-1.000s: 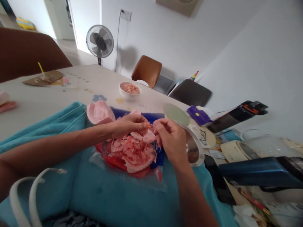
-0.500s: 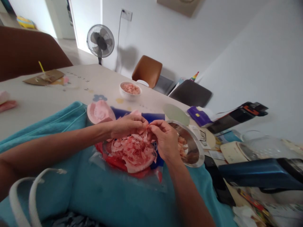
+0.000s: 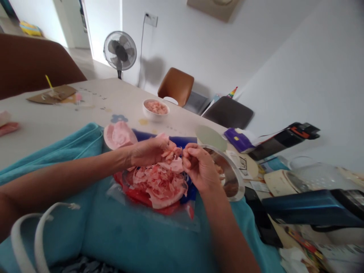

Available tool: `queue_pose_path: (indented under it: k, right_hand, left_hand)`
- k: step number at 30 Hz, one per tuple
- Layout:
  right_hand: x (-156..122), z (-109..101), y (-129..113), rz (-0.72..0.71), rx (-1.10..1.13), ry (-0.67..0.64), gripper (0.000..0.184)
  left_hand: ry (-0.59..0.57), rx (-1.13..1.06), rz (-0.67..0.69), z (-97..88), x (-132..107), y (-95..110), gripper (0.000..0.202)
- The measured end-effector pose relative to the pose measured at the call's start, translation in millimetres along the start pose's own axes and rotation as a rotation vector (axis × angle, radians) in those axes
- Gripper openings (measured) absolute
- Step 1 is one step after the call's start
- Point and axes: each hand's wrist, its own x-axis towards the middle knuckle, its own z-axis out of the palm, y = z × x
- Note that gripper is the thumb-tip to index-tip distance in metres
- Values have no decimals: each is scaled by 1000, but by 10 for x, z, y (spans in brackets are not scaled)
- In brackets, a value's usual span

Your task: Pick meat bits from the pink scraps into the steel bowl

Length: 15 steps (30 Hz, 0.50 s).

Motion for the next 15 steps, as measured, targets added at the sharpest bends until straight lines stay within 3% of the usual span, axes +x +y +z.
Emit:
queue_pose_path:
  k: [5, 8, 10, 13, 15]
  right_hand:
    - [-45, -18, -122, -86, -76, 62, 14]
    - [-68, -80, -198, -229, -202, 161, 11]
    - [-77, -178, -259, -356, -420, 285, 9]
    - [-76, -414, -370, -487, -916, 483, 13]
    - [-67, -598, -446, -446, -1280, 513, 15]
  left_hand:
    - [14, -50, -5, -28, -10, 0, 4]
    - [35, -48, -16, -32, -5, 8, 11]
    - [24, -63, -15, -29, -1, 16, 18]
    - [17, -116, -30, -12, -1, 33, 24]
    - [43, -161, -60, 6, -5, 50, 25]
